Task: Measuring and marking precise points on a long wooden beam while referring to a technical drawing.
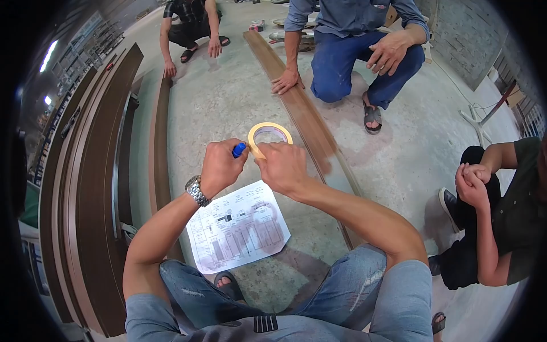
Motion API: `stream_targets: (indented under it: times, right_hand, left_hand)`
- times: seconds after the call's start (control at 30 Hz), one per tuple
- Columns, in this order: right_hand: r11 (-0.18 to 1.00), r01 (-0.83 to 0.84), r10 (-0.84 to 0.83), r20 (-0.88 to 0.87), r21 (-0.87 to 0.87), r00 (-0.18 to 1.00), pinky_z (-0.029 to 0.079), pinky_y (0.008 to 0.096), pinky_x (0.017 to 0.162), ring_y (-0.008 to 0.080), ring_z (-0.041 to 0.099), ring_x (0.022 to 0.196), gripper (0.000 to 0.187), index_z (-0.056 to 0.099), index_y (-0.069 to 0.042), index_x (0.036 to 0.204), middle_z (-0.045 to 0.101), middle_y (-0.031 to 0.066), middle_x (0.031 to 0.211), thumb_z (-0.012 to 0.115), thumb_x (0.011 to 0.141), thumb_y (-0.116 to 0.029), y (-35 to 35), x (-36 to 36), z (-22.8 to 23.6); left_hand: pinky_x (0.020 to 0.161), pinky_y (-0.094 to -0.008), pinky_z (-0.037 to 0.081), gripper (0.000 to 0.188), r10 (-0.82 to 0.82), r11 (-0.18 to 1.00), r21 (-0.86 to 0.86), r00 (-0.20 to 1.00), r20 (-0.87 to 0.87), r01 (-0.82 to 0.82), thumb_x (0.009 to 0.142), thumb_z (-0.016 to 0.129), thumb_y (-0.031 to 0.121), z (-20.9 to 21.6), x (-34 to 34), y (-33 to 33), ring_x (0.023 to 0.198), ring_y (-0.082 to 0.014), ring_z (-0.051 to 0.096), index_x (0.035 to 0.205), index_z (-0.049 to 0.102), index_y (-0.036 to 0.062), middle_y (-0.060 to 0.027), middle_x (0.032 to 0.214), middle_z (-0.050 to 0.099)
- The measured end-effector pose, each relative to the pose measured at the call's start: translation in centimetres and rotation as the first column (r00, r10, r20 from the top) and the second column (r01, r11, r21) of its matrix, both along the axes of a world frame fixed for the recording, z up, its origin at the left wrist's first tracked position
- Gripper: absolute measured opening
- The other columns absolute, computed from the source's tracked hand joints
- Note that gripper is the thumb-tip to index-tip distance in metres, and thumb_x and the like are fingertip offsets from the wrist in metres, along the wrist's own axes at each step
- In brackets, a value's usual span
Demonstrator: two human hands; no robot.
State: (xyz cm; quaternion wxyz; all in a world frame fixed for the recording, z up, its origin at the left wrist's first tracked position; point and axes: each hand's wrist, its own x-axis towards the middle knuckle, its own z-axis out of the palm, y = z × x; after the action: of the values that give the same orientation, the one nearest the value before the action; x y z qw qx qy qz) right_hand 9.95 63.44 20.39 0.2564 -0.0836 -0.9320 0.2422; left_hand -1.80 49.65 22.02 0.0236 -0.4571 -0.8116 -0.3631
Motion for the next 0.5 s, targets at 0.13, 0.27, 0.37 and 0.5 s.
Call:
stream_targets:
  times: [0.13, 0.27, 0.37, 0.5]
  right_hand:
    - [1.0, -0.021, 0.021, 0.016, 0.017, 1.0, 0.05, 0.0476, 0.064, 0.0359, 0.067, 0.078, 0.024, 0.07, -0.007, 0.1, 0.069, 0.0141, 0.083, 0.073, 0.08, -0.019, -0.1, -0.1, 0.0]
    - [0.999, -0.018, 0.019, 0.015, -0.04, 1.0, 0.051, 0.0476, 0.066, 0.0363, 0.067, 0.079, 0.023, 0.07, -0.006, 0.099, 0.069, 0.0143, 0.084, 0.074, 0.079, -0.019, 0.1, -0.3, 0.2]
    - [0.998, -0.054, 0.053, -0.04, -0.043, 0.998, 0.052, 0.0489, 0.067, 0.0367, 0.067, 0.081, 0.018, 0.068, -0.005, 0.091, 0.069, 0.015, 0.083, 0.07, 0.081, -0.02, 0.9, -0.5, 0.1]
    - [0.966, -0.092, 0.117, 0.09, -0.242, 0.989, 0.053, 0.0486, 0.076, 0.0397, 0.067, 0.088, 0.024, 0.071, -0.007, 0.099, 0.07, 0.0186, 0.092, 0.069, 0.081, -0.023, 1.8, -0.8, -0.4]
  left_hand:
    - [0.066, -0.0449, 0.053, 0.016, 0.074, 0.997, -0.008, 0.996, -0.041, -0.075, 0.077, 0.072, 0.013, -0.6, 0.2, 0.2, 0.073, -0.0395, 0.066, 0.084, 0.068, -0.0005, -0.0212, 0.079, 0.068]
    - [0.061, -0.0416, 0.052, 0.016, 0.061, 0.997, 0.047, 0.994, -0.087, -0.057, 0.076, 0.071, 0.013, -0.4, -0.7, 0.2, 0.069, -0.0395, 0.066, 0.085, 0.067, -0.0009, -0.0231, 0.075, 0.065]
    - [0.056, -0.0374, 0.051, 0.015, -0.033, 0.999, 0.004, 0.993, -0.111, 0.033, 0.082, 0.069, 0.013, 0.2, -1.9, -0.3, 0.06, -0.0319, 0.067, 0.085, 0.065, -0.0017, -0.0183, 0.071, 0.067]
    - [0.047, -0.0268, 0.048, 0.018, -0.099, 0.985, -0.062, 0.814, 0.573, 0.163, 0.091, 0.065, 0.014, 1.2, -3.1, -1.0, 0.054, -0.0122, 0.063, 0.087, 0.064, -0.003, -0.0059, 0.07, 0.066]
